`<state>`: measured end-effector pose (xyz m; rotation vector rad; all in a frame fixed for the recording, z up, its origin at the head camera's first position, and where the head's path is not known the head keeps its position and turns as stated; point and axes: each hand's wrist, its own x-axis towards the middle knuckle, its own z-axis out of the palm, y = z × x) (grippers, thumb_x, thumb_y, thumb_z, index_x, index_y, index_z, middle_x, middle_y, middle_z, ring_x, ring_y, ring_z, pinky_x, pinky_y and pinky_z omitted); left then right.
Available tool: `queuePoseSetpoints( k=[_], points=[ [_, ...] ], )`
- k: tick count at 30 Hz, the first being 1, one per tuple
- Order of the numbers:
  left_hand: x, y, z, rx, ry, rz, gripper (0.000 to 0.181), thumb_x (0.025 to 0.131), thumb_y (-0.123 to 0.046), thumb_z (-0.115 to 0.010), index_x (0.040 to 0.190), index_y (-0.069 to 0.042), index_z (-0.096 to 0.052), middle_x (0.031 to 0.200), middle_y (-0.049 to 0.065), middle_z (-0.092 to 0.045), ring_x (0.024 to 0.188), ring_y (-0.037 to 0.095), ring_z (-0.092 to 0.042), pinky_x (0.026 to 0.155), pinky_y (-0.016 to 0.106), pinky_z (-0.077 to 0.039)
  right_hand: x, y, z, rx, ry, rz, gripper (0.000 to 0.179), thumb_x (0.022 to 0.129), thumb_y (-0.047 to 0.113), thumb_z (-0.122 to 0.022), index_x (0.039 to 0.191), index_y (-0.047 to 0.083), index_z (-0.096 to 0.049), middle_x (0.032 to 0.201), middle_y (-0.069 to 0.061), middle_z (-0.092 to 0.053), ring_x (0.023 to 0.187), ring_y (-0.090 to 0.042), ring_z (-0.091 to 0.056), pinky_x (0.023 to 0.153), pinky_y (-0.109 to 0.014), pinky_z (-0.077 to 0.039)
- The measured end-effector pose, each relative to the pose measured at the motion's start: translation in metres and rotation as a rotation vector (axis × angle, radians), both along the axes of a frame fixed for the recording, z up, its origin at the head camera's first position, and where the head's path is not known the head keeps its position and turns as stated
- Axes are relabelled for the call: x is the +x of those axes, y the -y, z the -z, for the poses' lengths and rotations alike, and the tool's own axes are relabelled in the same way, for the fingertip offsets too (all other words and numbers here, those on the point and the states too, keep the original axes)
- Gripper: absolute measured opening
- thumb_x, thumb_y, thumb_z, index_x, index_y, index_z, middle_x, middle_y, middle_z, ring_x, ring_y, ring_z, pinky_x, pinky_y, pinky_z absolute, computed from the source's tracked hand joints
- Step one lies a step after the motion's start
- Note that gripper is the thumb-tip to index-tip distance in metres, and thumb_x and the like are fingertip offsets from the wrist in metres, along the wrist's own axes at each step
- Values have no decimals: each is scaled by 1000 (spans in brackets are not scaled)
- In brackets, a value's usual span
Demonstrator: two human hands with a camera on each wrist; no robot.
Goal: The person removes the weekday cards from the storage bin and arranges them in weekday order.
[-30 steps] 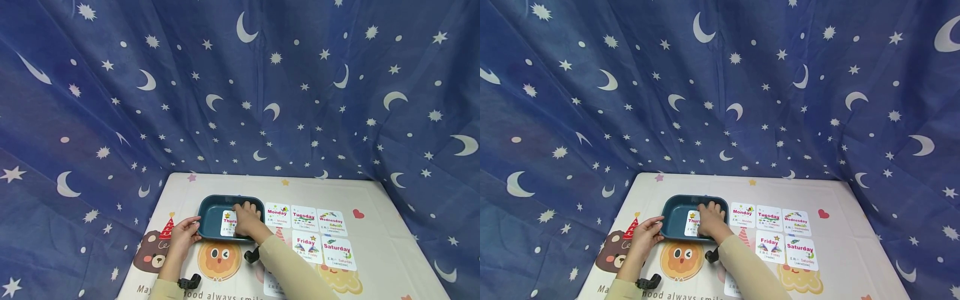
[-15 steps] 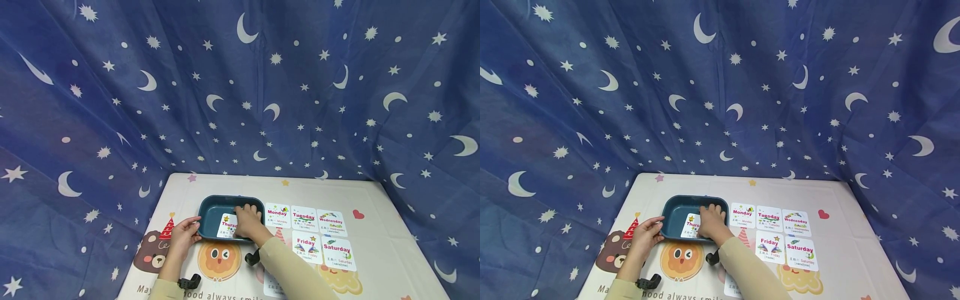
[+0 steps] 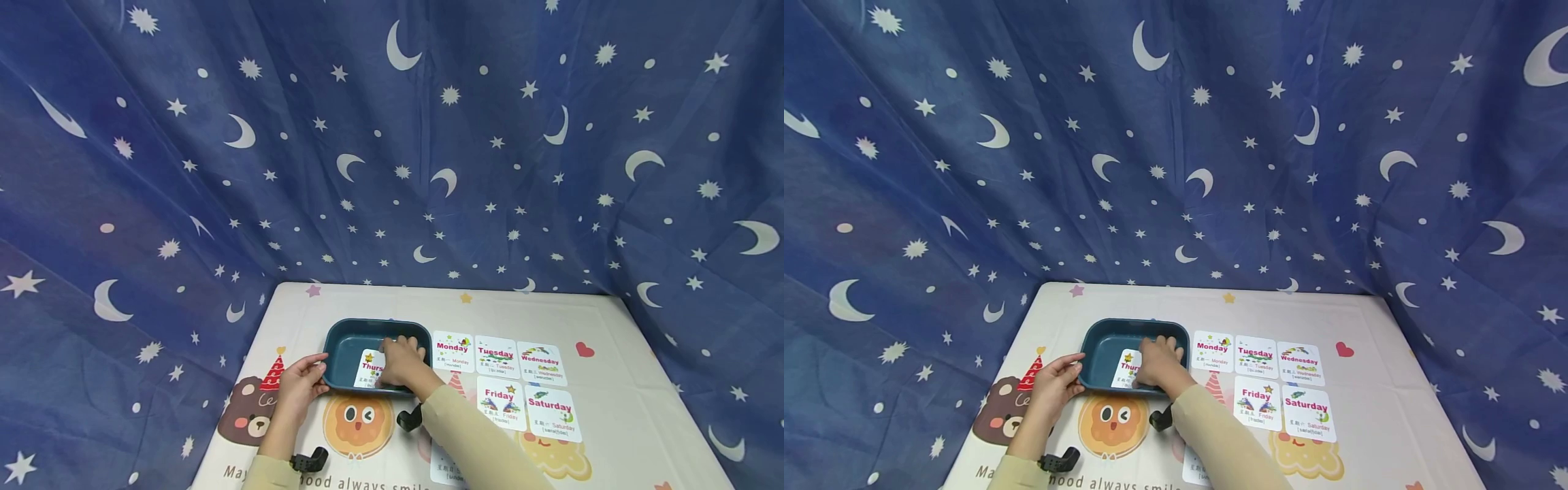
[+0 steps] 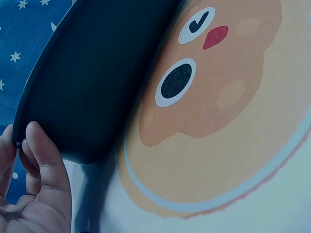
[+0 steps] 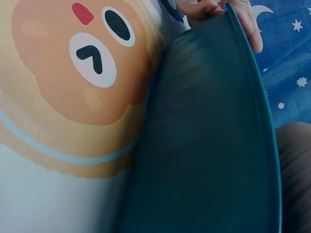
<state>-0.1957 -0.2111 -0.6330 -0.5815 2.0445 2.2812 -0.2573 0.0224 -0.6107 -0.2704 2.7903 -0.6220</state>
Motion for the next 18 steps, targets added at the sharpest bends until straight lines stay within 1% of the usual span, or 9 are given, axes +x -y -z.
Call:
queuePoseSetpoints(
  k=[5,8,10,13,16,18],
  points=[
    [1,1,0,-1,7,3,34,106,-4,-66,139,3,-67,89,7,-64,69,13,-61,62,25,-62,4,3,0,-11,9,33,74,67,44,-102,129,18,-71,121,-12,-56,111,-31,-43,94,-54,-42],
    [1,1,-1,-1,12,3,34,106,-5,-66,139,2,-68,90,8,-64,69,13,-61,62,25,-62,6,6,-1,-8,18,50,73,71,49,-98,130,18,-71,121,-15,-54,114,-34,-43,95,-58,-45],
    [1,1,-1,3,14,2,34,106,-5,-66,139,1,-68,90,8,-64,69,13,-61,62,25,-62,7,9,-1,0,20,54,73,70,51,-98,130,18,-71,123,-17,-53,116,-37,-44,96,-61,-47],
    [1,1,-2,0,14,7,35,106,-6,-66,140,1,-68,90,7,-65,70,14,-61,63,26,-62,7,12,0,7,8,52,76,67,47,-101,130,18,-71,126,-19,-53,118,-39,-45,96,-61,-48],
    [1,0,-2,0,13,11,35,106,-7,-66,141,1,-67,90,7,-64,70,14,-61,64,26,-63,7,13,2,8,-14,53,77,63,40,-106,129,19,-71,128,-18,-55,117,-37,-45,96,-57,-47],
    [2,0,-2,-1,14,10,35,106,-6,-65,140,1,-67,90,7,-64,70,14,-61,63,26,-63,8,14,4,9,-24,57,77,62,35,-107,128,19,-71,129,-16,-56,117,-36,-45,96,-56,-47]
  ],
)
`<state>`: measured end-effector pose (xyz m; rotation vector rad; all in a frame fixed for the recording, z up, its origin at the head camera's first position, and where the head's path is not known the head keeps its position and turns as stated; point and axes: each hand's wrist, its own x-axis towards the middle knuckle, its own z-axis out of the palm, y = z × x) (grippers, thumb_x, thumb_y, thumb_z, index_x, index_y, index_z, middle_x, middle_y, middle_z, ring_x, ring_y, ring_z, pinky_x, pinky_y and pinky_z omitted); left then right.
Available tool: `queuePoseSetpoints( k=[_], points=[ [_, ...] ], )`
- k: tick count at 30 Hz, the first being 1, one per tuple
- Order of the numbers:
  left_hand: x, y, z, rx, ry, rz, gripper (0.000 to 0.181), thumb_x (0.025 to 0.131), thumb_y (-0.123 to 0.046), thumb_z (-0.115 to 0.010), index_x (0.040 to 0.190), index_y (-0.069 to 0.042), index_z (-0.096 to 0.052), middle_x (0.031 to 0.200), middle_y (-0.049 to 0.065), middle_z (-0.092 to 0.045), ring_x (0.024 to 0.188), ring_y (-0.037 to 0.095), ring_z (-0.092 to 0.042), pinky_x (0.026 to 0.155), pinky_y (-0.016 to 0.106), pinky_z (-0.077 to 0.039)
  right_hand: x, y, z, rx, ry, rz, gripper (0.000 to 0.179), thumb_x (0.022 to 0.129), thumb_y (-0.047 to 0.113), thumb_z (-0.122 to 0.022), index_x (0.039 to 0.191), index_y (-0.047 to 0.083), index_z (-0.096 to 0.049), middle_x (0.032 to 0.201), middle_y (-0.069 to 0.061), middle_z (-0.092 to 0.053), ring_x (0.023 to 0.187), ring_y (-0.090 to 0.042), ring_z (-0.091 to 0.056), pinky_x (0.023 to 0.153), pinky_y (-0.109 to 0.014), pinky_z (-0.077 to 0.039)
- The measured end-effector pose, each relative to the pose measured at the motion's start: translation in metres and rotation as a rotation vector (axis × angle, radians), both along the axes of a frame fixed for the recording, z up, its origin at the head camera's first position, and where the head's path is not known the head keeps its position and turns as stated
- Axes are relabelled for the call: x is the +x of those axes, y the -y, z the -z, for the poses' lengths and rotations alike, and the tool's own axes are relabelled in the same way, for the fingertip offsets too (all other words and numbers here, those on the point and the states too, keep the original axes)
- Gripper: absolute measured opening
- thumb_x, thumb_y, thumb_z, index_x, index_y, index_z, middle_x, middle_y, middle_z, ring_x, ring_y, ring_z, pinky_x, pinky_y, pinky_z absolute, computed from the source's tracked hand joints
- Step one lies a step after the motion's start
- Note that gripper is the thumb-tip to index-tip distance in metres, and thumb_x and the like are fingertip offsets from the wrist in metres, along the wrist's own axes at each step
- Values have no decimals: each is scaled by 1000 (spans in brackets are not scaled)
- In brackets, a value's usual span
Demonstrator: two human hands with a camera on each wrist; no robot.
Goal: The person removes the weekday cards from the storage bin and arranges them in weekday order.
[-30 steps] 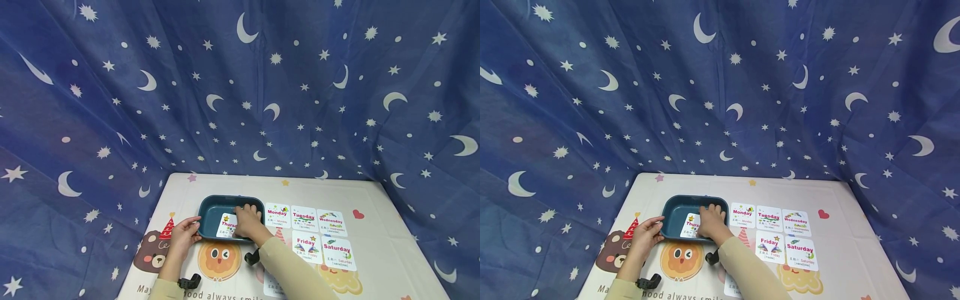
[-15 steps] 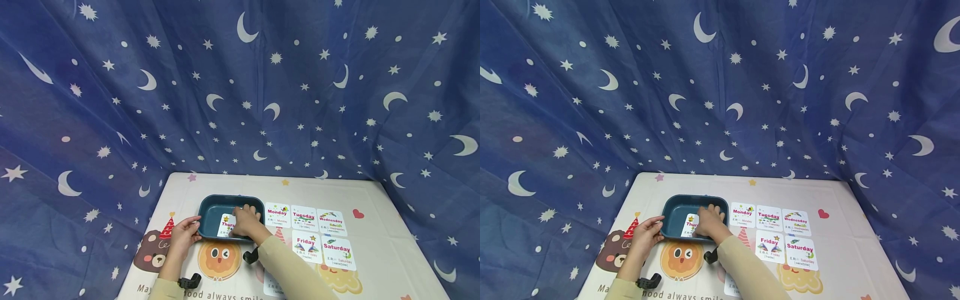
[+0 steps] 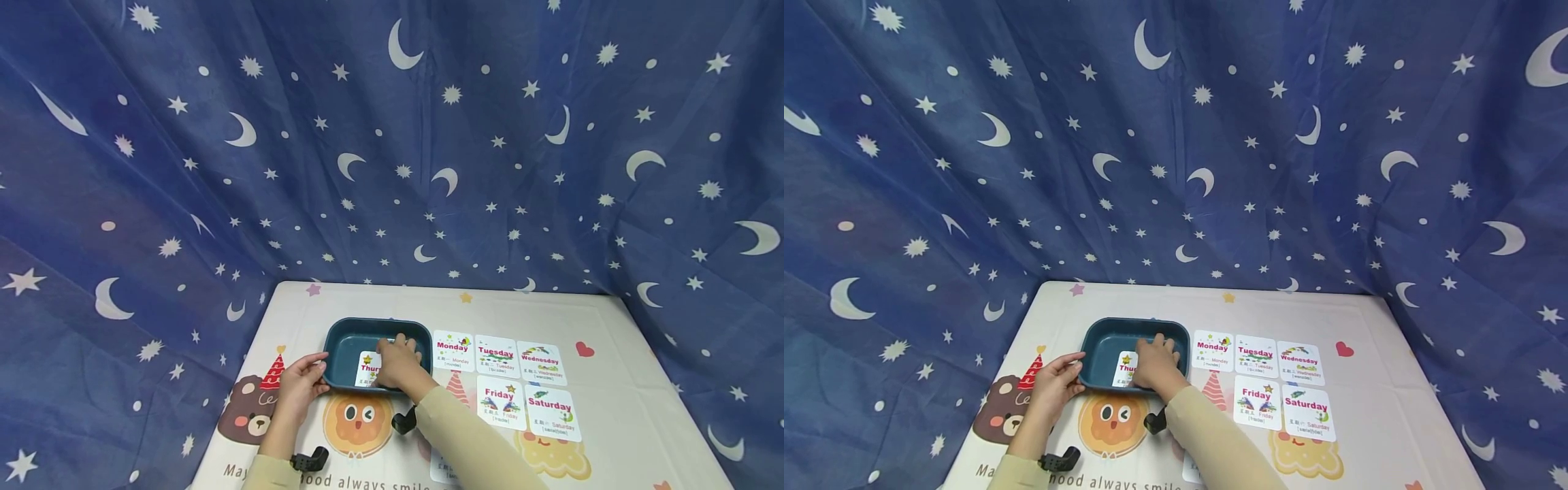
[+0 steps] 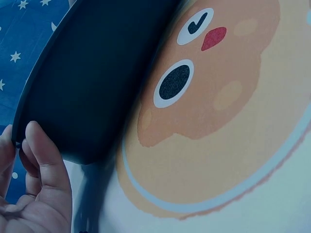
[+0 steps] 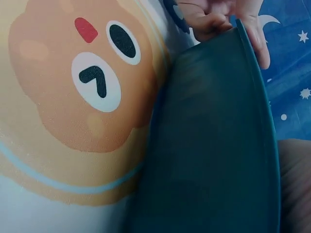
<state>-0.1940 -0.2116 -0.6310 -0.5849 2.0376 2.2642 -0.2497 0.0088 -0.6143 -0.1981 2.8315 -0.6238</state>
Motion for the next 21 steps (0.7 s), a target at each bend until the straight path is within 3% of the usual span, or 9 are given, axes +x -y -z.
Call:
queuePoseSetpoints(
  k=[7,14,21],
  points=[
    [0,0,1,7,6,-7,34,106,-6,-66,139,0,-69,90,7,-64,69,14,-61,62,27,-62,4,4,-3,-58,-12,68,74,61,21,-105,127,13,-72,129,-21,-54,120,-44,-45,90,-65,-57],
    [1,1,1,10,11,-7,35,106,-7,-66,141,0,-67,91,7,-64,69,13,-60,62,25,-62,10,7,-5,-89,-34,113,72,65,12,-100,130,10,-71,130,-25,-52,116,-46,-44,87,-52,-58],
    [0,1,2,1,13,0,36,106,-9,-67,142,-2,-67,91,6,-64,71,14,-60,63,26,-62,12,7,-2,-141,-67,171,56,72,4,-91,126,7,-73,126,-25,-52,109,-41,-45,88,-50,-53]
  ],
)
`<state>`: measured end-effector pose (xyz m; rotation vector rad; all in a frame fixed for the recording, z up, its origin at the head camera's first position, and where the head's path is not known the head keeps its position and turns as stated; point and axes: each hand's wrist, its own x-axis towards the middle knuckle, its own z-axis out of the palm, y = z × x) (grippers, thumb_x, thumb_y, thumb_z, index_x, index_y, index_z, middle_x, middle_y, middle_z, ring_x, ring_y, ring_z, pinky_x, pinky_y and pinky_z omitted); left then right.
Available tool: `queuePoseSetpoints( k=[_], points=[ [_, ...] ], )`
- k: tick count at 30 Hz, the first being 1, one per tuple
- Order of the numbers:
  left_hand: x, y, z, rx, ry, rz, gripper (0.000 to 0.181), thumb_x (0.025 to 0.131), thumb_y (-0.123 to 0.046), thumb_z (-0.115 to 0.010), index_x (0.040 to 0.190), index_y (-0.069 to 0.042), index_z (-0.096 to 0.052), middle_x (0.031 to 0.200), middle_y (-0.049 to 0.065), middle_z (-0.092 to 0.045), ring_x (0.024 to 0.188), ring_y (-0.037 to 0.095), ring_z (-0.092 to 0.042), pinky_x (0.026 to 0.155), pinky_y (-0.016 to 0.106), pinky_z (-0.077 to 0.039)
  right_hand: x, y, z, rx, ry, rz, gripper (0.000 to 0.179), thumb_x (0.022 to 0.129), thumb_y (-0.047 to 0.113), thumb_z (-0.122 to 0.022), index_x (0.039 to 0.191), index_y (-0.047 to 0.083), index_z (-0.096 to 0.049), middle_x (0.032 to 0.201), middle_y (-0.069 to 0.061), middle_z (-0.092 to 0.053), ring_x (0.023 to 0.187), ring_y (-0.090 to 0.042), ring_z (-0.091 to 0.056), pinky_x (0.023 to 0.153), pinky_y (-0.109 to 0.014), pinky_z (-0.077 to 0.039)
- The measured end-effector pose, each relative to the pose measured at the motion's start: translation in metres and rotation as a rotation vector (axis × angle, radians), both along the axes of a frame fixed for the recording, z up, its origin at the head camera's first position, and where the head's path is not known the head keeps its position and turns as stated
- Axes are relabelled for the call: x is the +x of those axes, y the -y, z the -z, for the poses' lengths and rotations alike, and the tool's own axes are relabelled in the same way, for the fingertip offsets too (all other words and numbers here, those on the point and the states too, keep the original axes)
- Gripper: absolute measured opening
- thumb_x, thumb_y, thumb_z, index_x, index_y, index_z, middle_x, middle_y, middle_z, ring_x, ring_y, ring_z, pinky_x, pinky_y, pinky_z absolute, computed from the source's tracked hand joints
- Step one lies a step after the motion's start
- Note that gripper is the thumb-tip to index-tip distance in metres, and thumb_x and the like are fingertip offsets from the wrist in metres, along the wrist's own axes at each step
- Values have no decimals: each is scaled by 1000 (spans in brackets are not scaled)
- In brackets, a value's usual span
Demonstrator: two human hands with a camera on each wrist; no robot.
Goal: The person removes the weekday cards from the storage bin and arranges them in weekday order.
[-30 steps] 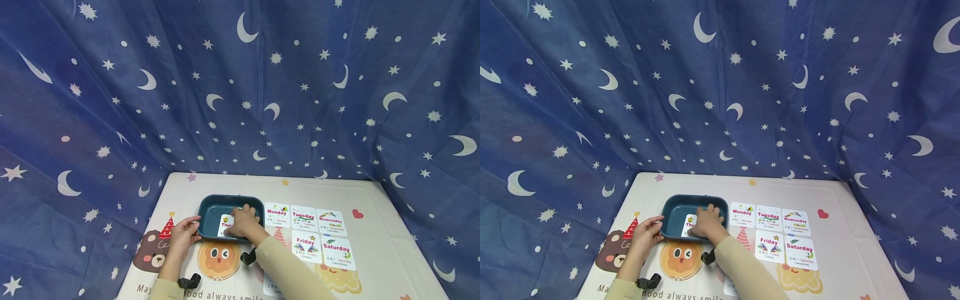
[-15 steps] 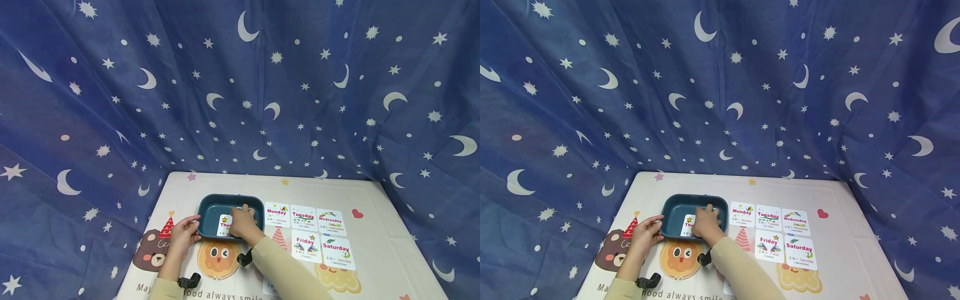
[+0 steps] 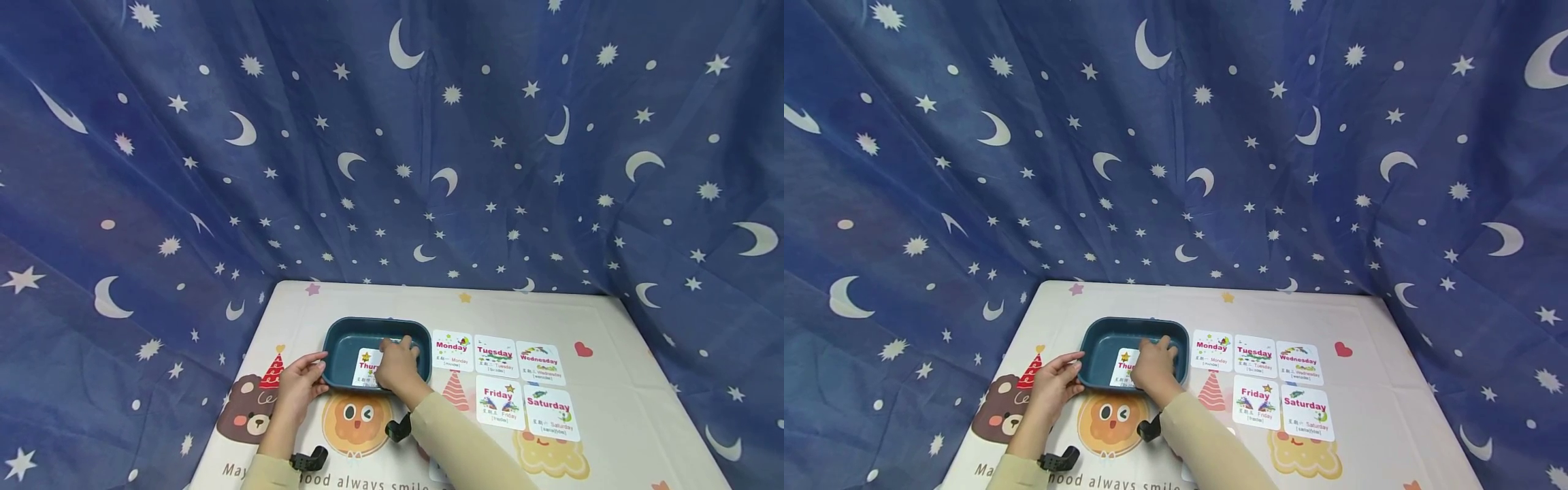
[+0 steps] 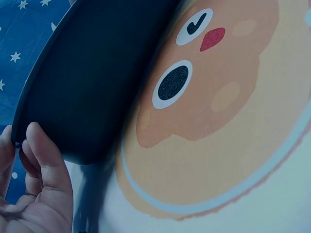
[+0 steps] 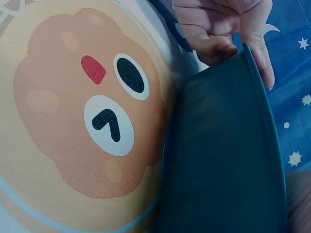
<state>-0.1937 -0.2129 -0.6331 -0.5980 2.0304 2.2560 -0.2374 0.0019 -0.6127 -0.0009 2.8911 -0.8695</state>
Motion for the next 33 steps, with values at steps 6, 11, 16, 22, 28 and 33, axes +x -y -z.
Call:
queuePoseSetpoints(
  k=[6,11,16,22,28,33],
  points=[
    [0,0,1,-1,-10,0,36,106,-8,-66,142,-2,-67,88,5,-63,69,13,-60,61,25,-61,0,-1,0,-48,-27,33,56,76,1,-88,130,6,-72,130,-26,-51,107,-39,-51,90,-51,-57],
    [0,-1,1,1,-13,2,35,106,-8,-66,141,-2,-68,87,5,-63,69,13,-60,61,25,-61,-1,-4,-1,-75,-40,33,58,76,0,-89,131,5,-71,127,-26,-54,103,-34,-59,94,-50,-60],
    [-1,-1,0,2,-14,2,35,106,-8,-66,141,-1,-68,87,5,-63,69,13,-59,60,26,-61,-5,-6,4,-97,-50,22,59,74,-3,-87,130,7,-72,122,-21,-59,97,-30,-62,93,-47,-60],
    [-1,0,1,-16,-11,5,36,106,-10,-68,141,-3,-68,89,6,-63,69,14,-60,60,27,-61,-10,-7,9,-123,-87,2,57,72,-8,-82,127,8,-74,115,-15,-69,97,-26,-62,94,-47,-59],
    [0,1,1,-30,2,3,35,106,-11,-68,141,-4,-69,89,6,-63,70,16,-59,60,28,-60,-9,-7,7,-187,-72,-16,56,75,-14,-73,126,9,-73,121,-14,-76,104,-27,-65,101,-49,-59],
    [0,0,1,-35,-2,7,36,106,-11,-68,141,-4,-68,88,5,-63,70,15,-59,60,28,-61,-9,-8,7,-241,-61,-16,54,78,-12,-75,127,12,-74,124,-13,-76,103,-25,-65,99,-47,-59]
  ],
)
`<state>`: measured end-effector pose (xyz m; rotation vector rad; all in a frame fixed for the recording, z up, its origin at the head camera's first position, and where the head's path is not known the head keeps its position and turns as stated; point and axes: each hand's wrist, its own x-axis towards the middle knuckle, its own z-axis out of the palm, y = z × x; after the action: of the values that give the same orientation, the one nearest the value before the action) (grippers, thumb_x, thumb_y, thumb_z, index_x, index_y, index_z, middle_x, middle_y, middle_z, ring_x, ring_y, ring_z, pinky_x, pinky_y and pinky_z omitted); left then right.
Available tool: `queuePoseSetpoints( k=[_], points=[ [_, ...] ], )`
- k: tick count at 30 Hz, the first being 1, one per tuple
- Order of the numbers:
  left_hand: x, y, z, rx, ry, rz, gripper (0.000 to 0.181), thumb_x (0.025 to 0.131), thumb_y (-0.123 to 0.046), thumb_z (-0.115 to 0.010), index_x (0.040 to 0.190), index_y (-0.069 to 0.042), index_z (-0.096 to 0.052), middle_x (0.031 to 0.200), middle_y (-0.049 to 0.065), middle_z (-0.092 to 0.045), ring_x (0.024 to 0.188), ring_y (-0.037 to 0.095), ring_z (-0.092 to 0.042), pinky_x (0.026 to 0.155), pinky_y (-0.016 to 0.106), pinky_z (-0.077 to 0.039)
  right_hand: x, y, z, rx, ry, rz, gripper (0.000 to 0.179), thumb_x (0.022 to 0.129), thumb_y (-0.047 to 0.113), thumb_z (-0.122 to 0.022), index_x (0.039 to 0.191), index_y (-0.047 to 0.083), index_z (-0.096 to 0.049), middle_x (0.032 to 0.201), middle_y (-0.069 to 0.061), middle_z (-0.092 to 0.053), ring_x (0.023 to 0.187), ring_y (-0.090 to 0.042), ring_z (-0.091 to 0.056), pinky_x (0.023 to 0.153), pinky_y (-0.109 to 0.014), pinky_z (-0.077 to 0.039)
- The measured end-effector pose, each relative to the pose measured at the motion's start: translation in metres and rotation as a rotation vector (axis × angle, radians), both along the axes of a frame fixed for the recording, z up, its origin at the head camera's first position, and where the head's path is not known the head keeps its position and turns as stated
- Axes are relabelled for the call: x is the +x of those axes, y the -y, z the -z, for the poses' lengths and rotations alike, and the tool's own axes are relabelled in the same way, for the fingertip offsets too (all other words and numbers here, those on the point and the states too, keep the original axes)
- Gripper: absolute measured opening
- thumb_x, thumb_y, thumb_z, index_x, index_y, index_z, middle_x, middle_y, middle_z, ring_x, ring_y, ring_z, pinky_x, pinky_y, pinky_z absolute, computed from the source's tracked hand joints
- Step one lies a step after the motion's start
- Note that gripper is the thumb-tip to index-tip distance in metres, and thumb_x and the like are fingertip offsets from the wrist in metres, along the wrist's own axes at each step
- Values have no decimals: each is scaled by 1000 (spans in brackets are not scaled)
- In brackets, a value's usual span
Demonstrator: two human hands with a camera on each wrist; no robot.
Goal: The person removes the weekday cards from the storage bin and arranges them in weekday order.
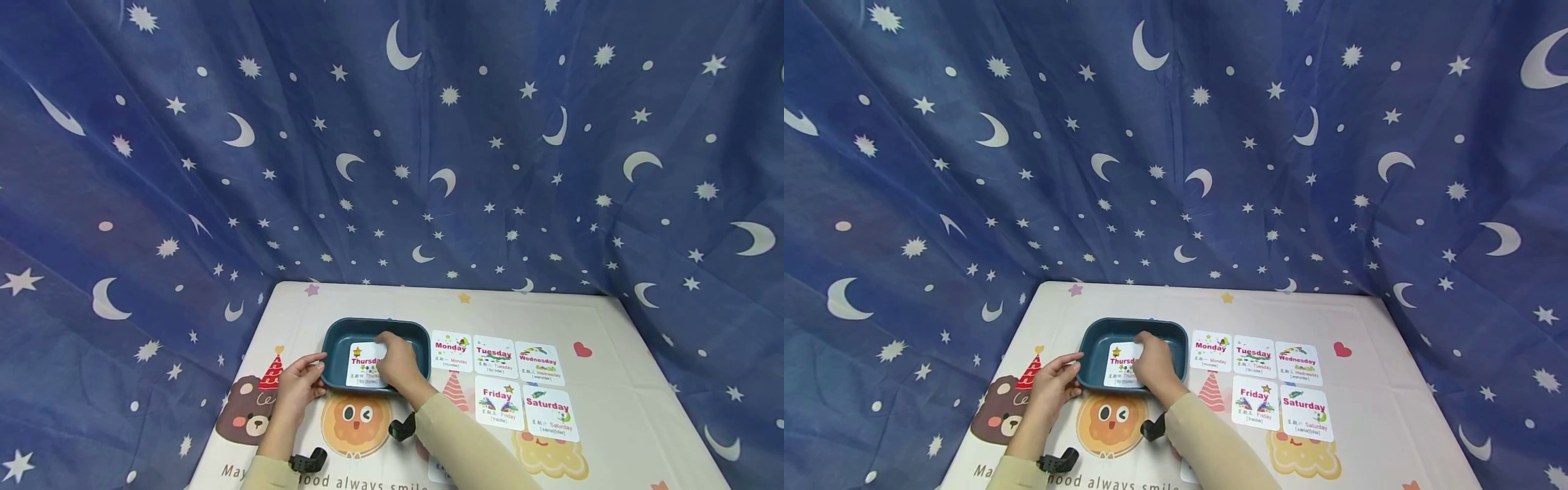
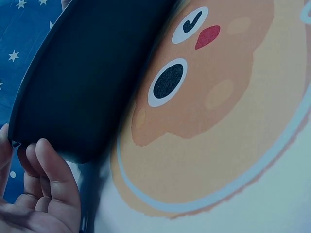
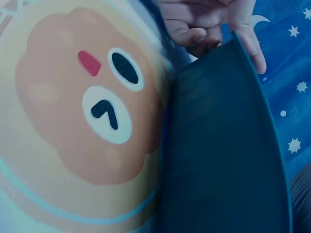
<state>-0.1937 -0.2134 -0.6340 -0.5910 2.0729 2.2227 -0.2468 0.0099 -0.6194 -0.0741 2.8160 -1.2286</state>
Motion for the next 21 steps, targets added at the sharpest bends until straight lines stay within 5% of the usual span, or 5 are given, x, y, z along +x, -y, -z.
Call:
queuePoseSetpoints(
  k=[10,21],
  points=[
    [-1,1,0,7,-9,0,35,106,-10,-67,141,-2,-68,87,5,-63,69,15,-59,60,27,-61,-3,-6,-6,-119,43,19,52,81,-6,-84,128,14,-74,110,-10,-73,92,-20,-64,83,-38,-61],
    [-2,-1,1,24,-21,-9,33,106,-6,-66,138,1,-69,89,7,-65,70,14,-62,64,25,-62,-7,-21,-13,-215,42,37,54,78,-5,-88,128,15,-76,82,-4,-54,70,-16,-49,59,-25,-38]
  ],
)
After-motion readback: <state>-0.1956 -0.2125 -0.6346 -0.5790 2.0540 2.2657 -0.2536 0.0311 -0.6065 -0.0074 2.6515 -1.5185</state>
